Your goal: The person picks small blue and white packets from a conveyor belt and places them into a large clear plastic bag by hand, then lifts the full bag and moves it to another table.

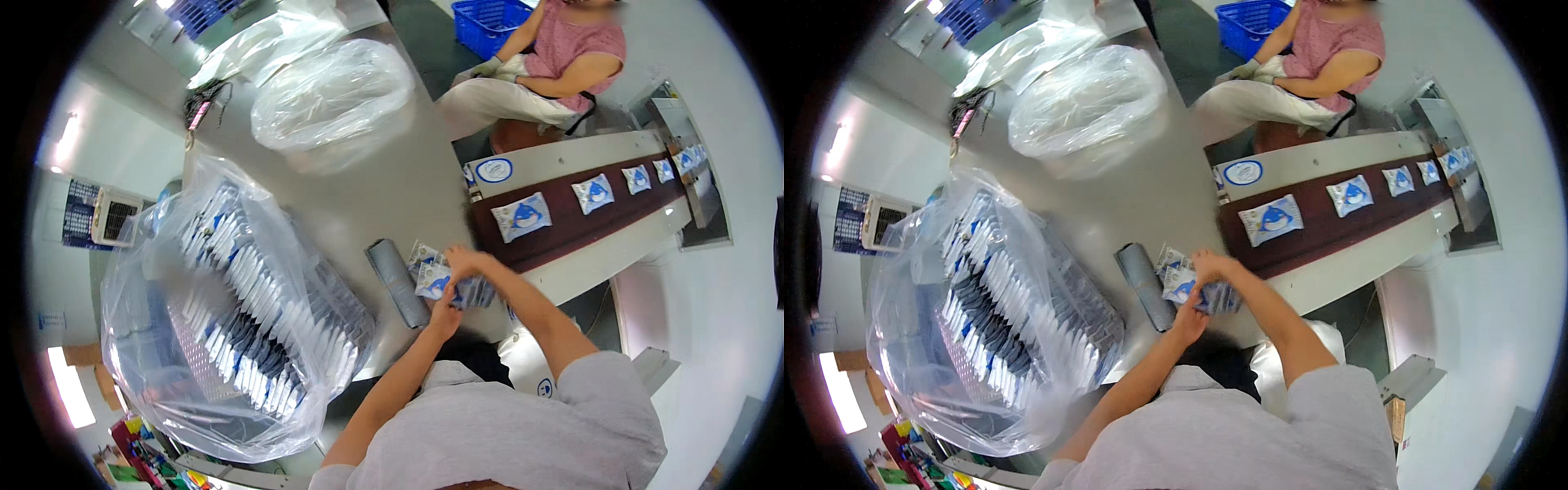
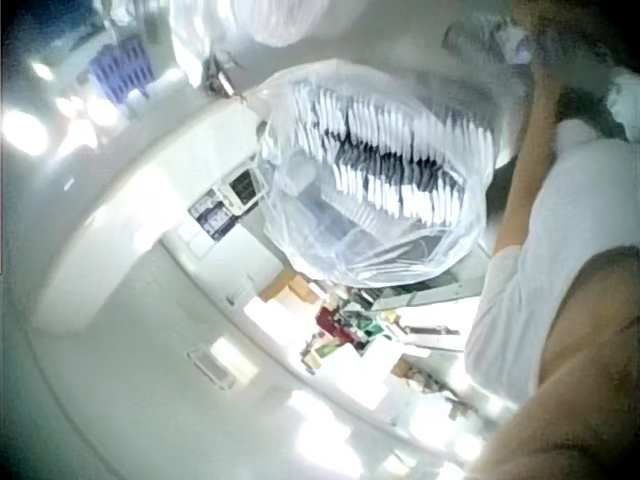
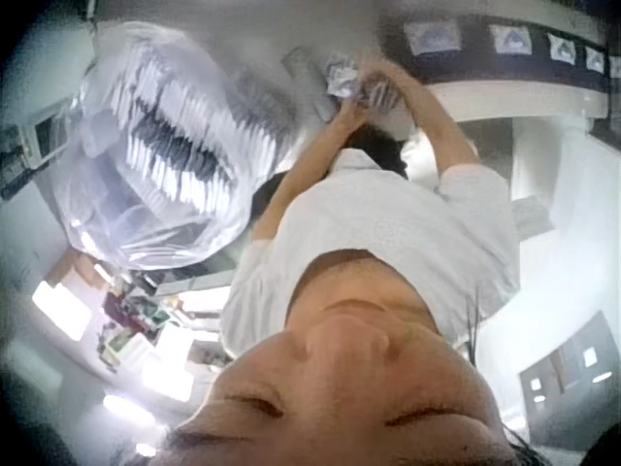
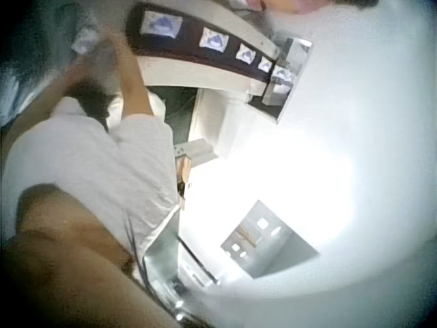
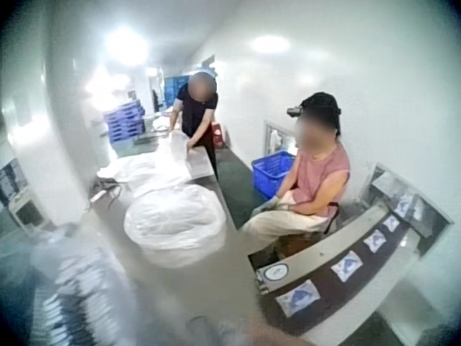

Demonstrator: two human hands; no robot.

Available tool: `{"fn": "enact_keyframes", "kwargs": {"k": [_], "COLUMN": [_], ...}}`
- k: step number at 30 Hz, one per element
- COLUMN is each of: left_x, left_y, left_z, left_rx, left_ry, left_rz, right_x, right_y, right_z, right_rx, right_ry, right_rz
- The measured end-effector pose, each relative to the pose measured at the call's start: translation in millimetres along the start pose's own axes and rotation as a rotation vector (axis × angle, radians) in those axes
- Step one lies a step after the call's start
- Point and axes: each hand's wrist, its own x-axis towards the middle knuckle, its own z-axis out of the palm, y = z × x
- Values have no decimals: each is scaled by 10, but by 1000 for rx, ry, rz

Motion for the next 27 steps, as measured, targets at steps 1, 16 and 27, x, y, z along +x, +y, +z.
{"fn": "enact_keyframes", "kwargs": {"k": [1, 16, 27], "left_x": [-47, -552, -1215], "left_y": [7, 181, 750], "left_z": [41, -319, 65], "left_rx": [-19, 1218, 2193], "left_ry": [-49, -605, -299], "left_rz": [-28, 357, 31], "right_x": [-166, -1324, -1708], "right_y": [-1, -158, -730], "right_z": [134, 1225, 849], "right_rx": [197, 559, -6], "right_ry": [4, 775, 613], "right_rz": [38, -257, 237]}}
